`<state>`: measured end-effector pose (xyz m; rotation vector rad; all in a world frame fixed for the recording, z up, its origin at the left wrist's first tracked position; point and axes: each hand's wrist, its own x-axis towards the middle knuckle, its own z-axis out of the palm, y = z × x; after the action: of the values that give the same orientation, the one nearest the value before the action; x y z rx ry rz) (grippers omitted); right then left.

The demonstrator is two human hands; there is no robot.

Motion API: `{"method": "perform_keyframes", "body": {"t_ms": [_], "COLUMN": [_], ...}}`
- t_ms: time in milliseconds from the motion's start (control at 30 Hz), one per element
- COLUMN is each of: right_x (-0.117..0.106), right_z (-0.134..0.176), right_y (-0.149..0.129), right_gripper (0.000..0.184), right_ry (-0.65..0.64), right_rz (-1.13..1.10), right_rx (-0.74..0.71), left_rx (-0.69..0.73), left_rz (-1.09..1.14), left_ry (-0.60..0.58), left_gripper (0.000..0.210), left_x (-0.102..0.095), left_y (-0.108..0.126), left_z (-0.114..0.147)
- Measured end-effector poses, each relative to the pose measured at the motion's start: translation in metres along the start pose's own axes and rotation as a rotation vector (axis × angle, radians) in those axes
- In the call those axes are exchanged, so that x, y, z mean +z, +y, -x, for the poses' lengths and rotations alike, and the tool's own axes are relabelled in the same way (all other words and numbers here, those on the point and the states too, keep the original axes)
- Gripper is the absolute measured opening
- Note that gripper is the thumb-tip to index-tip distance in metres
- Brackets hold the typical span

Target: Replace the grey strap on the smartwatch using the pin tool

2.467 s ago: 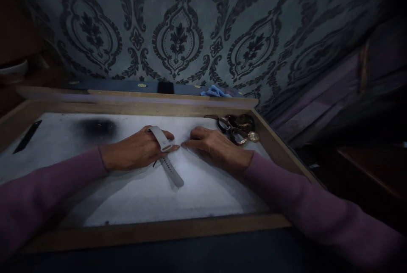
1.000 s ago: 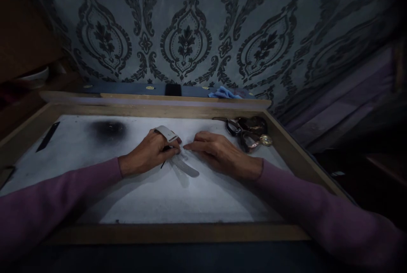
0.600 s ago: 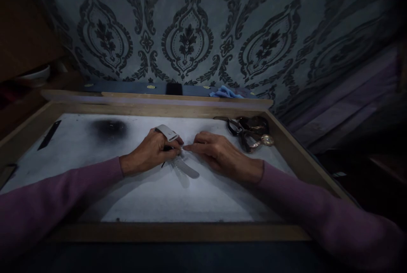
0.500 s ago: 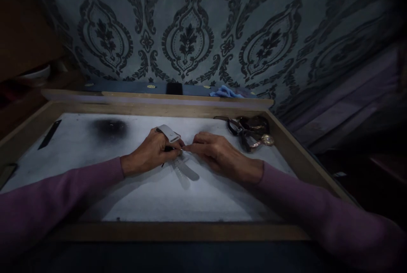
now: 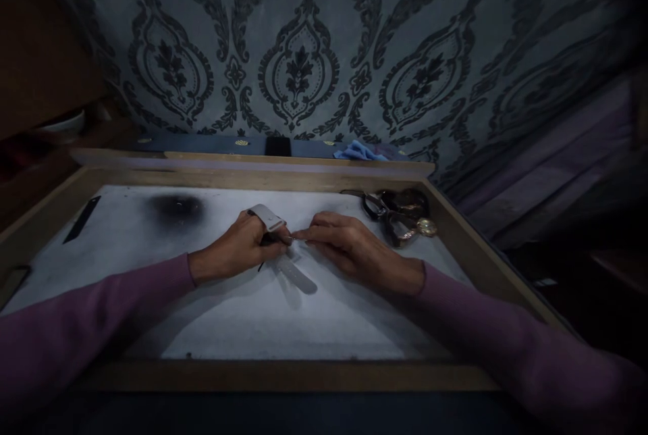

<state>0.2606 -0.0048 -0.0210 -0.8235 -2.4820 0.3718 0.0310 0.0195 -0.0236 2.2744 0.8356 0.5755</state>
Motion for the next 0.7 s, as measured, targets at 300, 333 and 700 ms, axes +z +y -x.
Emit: {"method": "perform_keyframes", "body": {"t_ms": [300,333,700], "right_x": [-0.003,-0.003,0.007], "right_z": [0.0,-0.001,-0.01], "right_y": [-0.001,-0.001,-0.013], "right_gripper": [0.031,0.03,0.021], "right_ry": [0.012,0.025,0.286], "right_rz": [0.027,0.031,-0.582], "right_rx": [0.004,0.001,0.43], "left_rx": [0.056,0.06,0.003], "left_rz": [-0.004,0.015,0.141], "left_ry": [-0.001,0.009,0.048], "left_gripper": [0.024,0.024,0.027], "left_x": [-0.001,0.0,-0.004], "left_y": [-0.003,-0.003,0.013], "left_z": [0.001,0.001,0.002]}}
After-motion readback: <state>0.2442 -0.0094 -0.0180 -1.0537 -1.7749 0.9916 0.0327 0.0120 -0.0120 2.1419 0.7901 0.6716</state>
